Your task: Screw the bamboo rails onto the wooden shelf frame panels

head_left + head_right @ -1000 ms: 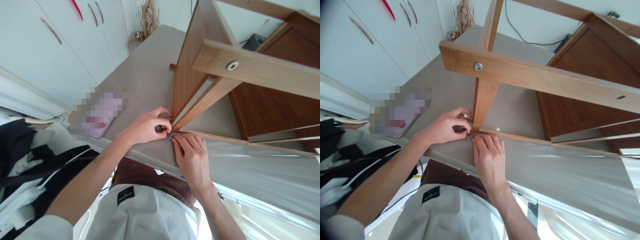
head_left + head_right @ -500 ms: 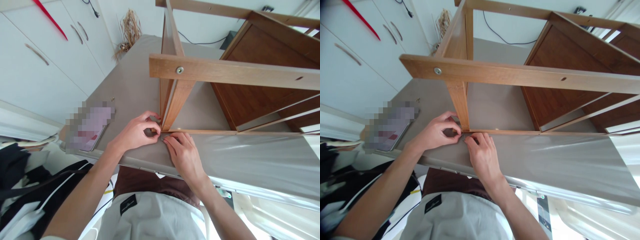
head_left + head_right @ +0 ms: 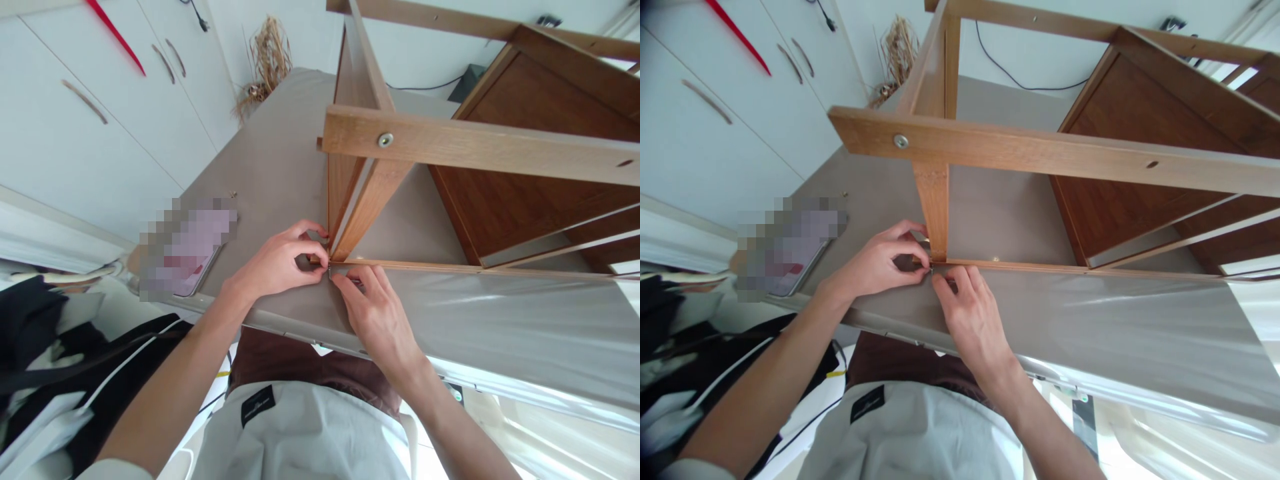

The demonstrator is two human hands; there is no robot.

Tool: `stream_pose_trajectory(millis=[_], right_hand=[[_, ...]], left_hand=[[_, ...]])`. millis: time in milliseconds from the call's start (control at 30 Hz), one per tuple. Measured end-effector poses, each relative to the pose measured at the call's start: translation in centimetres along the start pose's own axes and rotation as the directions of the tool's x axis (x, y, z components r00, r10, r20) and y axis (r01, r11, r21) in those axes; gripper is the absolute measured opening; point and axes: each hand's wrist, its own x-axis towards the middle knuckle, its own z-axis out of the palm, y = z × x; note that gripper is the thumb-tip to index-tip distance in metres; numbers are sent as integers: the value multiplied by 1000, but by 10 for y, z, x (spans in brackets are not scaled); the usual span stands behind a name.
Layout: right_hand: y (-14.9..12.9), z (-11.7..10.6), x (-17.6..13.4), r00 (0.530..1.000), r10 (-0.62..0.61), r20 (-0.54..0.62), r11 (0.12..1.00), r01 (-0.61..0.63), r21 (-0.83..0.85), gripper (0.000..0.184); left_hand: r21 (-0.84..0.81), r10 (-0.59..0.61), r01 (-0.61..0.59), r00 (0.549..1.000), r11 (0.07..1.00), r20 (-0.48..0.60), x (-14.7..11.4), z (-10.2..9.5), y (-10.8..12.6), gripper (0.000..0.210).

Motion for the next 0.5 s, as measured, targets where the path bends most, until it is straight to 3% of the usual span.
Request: stream_pose_trajectory(millis=[500], right_hand=[[-5,-1,0,998,-47,30,998,48,-33,28]], left_hand=[[6,7,-7,1000,1000,-29,-2,2,-4,7]])
